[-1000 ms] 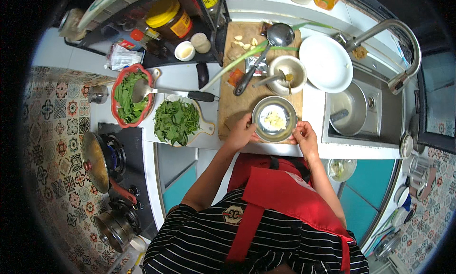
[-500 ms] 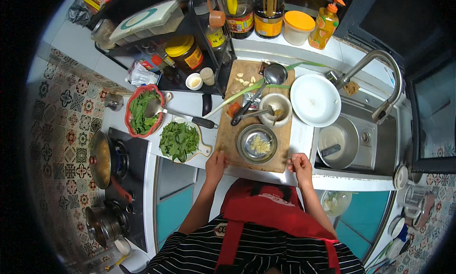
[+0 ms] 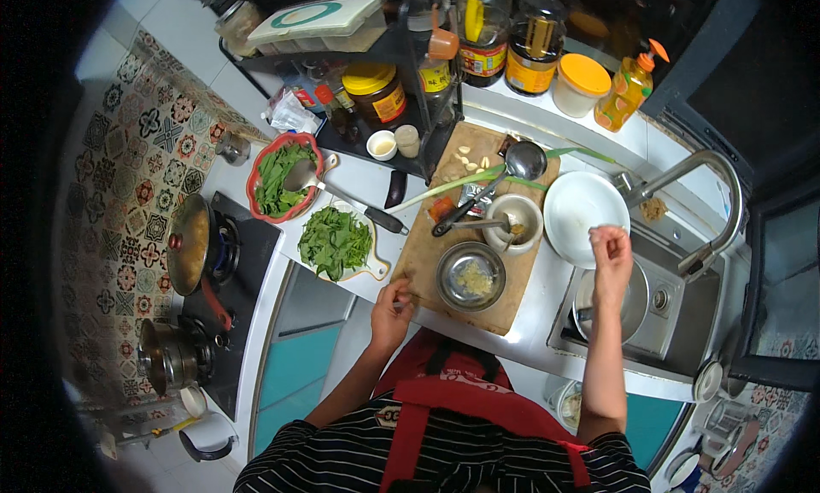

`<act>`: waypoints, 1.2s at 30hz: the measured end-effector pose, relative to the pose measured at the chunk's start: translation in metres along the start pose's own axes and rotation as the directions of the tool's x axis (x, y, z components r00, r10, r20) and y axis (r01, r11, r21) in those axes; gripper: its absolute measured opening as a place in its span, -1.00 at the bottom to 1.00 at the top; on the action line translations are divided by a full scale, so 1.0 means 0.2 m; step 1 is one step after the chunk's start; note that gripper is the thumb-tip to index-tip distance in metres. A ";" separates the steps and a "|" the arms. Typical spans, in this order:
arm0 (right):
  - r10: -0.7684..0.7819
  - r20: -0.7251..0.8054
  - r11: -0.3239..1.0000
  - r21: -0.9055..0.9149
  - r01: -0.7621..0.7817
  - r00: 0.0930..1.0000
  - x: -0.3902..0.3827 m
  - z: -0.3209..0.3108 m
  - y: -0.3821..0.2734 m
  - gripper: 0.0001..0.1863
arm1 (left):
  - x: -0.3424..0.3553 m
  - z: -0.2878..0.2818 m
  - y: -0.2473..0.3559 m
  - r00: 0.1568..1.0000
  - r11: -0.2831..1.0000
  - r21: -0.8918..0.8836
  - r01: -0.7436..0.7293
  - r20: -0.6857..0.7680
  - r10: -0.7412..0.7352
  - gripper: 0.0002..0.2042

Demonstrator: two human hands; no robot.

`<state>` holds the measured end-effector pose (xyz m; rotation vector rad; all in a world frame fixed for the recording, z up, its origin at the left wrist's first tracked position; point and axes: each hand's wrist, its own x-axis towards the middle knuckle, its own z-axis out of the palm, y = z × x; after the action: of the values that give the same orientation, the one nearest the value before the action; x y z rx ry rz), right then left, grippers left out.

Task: The person prepares a sauce by mixing ingredients in a small bowl, then adds chopped vegetables to a wok containing tofu and stirs the mixture.

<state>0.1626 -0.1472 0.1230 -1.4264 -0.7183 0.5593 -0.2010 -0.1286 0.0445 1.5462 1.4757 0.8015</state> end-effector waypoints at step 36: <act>-0.114 0.210 0.985 0.150 0.084 0.971 1.04 0.94 -0.75 -0.72 | 0.61 -0.67 0.12 0.983 0.936 -0.344 -0.076 0.132 0.128 -0.88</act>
<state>0.1544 0.1198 0.2943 -1.2028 -0.9017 0.6813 -0.2961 0.0113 0.1137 1.3953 1.0873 0.9227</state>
